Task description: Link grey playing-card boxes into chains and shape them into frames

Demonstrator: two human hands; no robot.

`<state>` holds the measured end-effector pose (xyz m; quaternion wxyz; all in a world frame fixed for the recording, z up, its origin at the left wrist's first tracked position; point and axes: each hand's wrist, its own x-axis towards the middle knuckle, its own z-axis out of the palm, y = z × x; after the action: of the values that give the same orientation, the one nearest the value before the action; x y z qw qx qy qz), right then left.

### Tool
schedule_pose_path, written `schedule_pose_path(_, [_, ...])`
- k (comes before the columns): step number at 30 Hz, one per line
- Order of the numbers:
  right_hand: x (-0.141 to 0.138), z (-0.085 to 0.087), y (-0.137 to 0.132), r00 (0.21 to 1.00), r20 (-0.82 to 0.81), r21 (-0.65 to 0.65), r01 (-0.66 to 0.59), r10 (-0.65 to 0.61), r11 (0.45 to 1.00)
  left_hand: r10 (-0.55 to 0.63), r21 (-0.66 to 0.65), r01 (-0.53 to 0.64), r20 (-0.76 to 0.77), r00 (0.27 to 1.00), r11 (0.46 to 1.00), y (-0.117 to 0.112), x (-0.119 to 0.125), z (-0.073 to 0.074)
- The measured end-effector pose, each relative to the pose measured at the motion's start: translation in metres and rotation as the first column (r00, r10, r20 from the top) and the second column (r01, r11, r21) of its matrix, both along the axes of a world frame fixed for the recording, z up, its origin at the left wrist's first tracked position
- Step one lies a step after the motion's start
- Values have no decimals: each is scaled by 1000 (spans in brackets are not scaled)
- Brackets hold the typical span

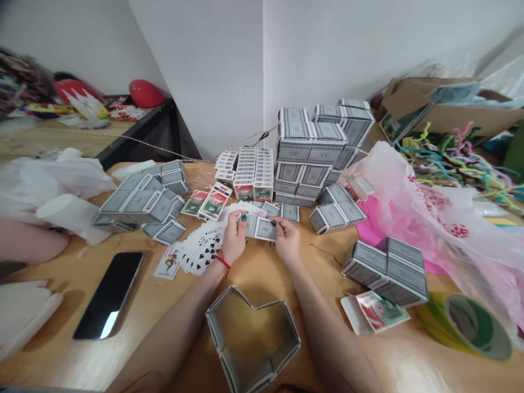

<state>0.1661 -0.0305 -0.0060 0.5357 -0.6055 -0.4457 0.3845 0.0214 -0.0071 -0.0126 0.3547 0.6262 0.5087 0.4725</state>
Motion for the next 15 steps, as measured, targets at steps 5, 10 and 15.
schedule_pose_path(5, [-1,-1,0,999,19,10,-36,36,999,-72,-3,72,-45,996,997,-5,3,3])
schedule_pose_path(10, [-2,-1,1,999,20,13,-29,29,999,-74,-7,74,-28,997,997,-5,4,3])
schedule_pose_path(15, [-1,-1,0,999,41,23,-20,19,1000,-114,-1,114,-7,993,993,-5,5,4])
